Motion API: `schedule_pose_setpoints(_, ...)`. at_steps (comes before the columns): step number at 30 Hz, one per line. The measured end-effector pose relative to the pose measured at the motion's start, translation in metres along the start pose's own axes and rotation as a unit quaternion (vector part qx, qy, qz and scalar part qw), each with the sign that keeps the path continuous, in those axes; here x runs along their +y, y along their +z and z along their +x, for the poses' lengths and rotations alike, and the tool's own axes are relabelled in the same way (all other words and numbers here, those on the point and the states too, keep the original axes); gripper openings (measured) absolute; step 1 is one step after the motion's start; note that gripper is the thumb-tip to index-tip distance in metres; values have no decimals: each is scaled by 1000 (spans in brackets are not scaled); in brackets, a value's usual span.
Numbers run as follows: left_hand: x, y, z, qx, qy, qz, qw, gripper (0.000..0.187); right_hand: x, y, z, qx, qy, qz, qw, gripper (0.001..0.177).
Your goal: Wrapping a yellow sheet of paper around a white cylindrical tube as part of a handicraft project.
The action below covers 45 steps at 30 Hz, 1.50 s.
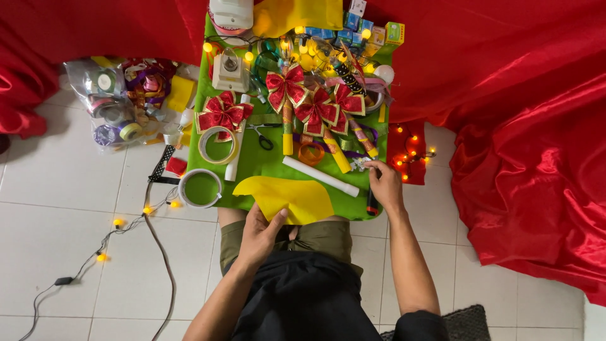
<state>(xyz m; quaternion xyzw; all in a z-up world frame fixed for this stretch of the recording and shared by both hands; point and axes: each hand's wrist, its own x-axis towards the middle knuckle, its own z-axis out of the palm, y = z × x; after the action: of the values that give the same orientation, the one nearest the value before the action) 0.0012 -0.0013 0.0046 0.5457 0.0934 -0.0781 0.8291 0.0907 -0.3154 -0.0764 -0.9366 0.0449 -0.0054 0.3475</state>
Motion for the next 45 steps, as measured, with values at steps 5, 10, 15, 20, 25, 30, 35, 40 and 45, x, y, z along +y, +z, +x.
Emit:
schedule_pose_setpoints(5,-22,-12,1,6,0,9,1000,19,25,10,5,22,-5,3,1000,17)
schedule_pose_setpoints(10,-20,-13,0,11,1,16,1000,19,16,6,0,40,10,4,999,14)
schedule_pose_setpoints(15,-28,-18,3,-29,18,23,999,18,-19,1,-15,-6,-5,136,991,25)
schedule_pose_setpoints(20,-26,-11,6,-95,52,20,994,9,-87,12,-57,-179,79,463,864,39)
schedule_pose_setpoints(25,-49,-12,5,-154,87,3,984,17,-14,70,-82,-232,25,682,693,76)
schedule_pose_setpoints(30,-168,-36,18,-200,70,-205,956,79,5,54,-90,-195,63,685,699,43)
schedule_pose_setpoints(35,-124,-19,34,-115,-77,-449,883,73,69,44,-98,-221,82,645,727,56)
schedule_pose_setpoints(40,-119,-30,48,11,-97,-362,927,42,58,12,-93,-196,137,619,748,56)
schedule_pose_setpoints(45,-150,-56,53,35,-25,-224,974,47,81,16,-88,-127,190,581,781,44)
